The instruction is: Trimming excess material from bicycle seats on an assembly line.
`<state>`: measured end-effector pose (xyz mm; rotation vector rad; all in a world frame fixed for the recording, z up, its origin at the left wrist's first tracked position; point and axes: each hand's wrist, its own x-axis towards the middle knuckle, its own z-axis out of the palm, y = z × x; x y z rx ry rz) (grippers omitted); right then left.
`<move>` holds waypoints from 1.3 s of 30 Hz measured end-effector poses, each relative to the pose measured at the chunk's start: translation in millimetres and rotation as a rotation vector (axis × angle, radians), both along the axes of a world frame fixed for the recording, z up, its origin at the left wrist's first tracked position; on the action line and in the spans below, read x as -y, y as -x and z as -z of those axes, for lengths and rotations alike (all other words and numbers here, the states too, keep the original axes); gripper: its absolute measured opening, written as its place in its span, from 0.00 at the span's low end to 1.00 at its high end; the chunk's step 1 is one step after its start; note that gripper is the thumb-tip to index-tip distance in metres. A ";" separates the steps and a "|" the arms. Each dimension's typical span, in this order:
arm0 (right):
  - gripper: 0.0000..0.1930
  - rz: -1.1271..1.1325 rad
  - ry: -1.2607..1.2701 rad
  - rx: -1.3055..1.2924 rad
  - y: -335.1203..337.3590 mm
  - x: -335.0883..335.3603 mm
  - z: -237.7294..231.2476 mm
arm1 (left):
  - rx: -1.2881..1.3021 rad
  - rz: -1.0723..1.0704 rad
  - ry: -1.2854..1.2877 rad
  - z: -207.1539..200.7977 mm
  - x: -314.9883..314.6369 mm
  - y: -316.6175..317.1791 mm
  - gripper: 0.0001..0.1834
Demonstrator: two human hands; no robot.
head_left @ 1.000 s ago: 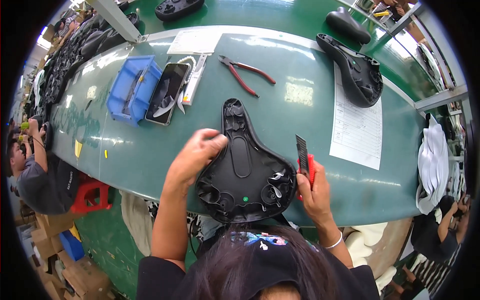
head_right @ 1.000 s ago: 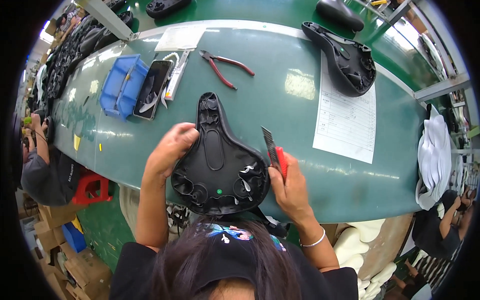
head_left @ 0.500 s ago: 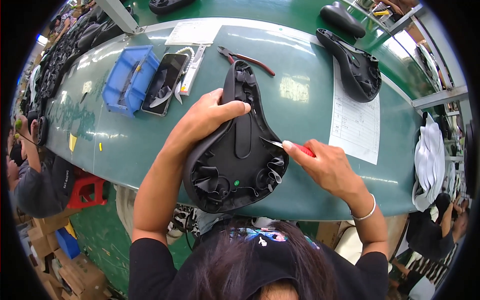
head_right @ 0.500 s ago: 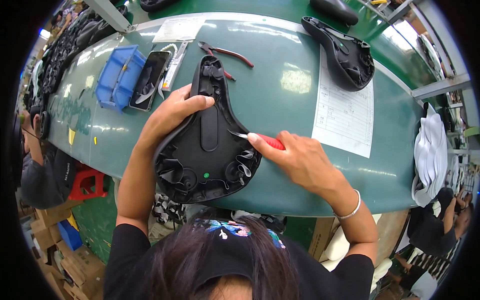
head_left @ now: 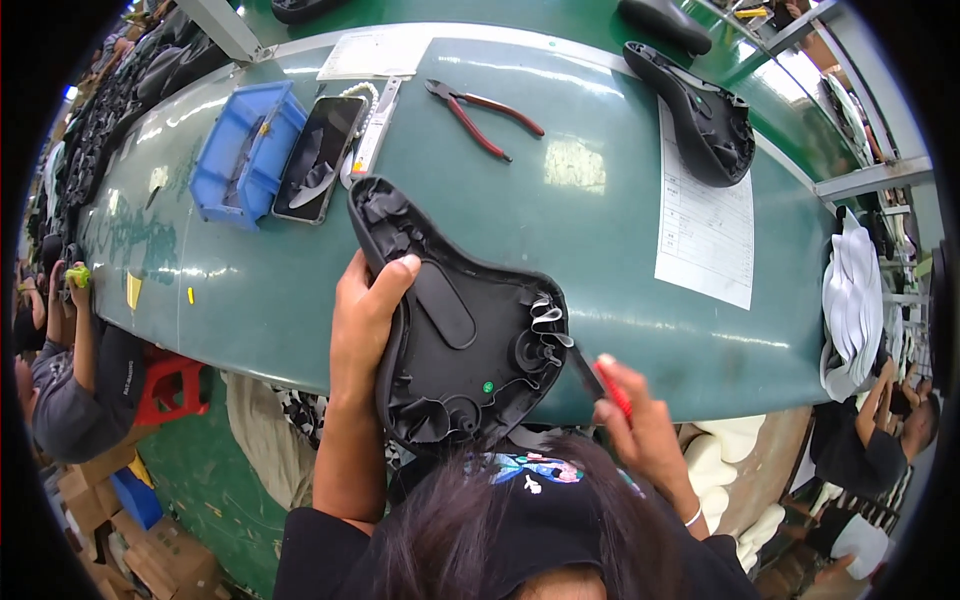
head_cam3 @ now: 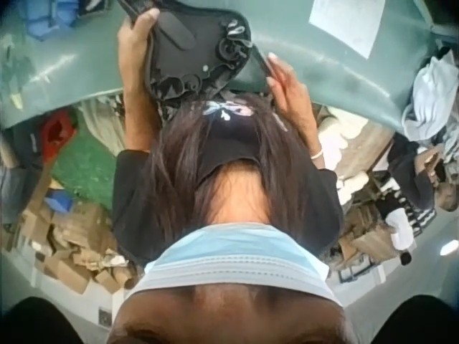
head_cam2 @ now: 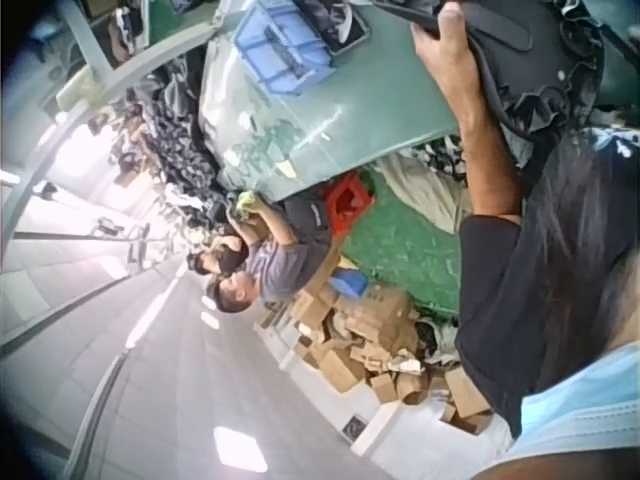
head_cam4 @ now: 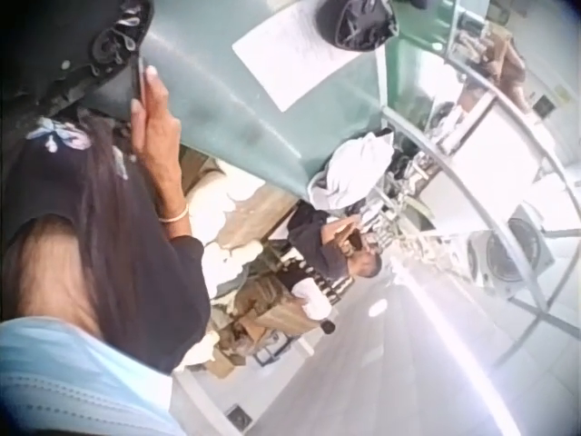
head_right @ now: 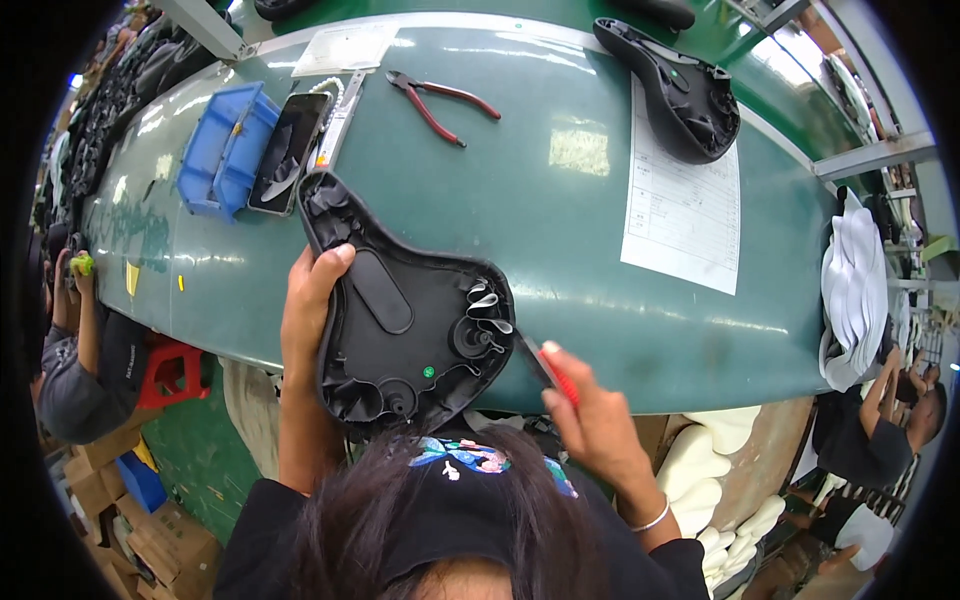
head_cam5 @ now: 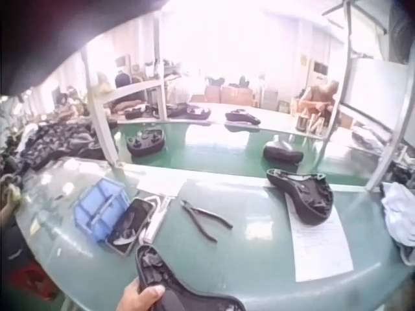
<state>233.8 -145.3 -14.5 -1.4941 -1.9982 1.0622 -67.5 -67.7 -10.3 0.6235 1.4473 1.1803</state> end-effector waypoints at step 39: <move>0.29 -0.018 -0.221 0.422 32.5 -31.2 -20.7 | 0.131 0.198 -0.544 -5.4 -47.8 -29.0 0.09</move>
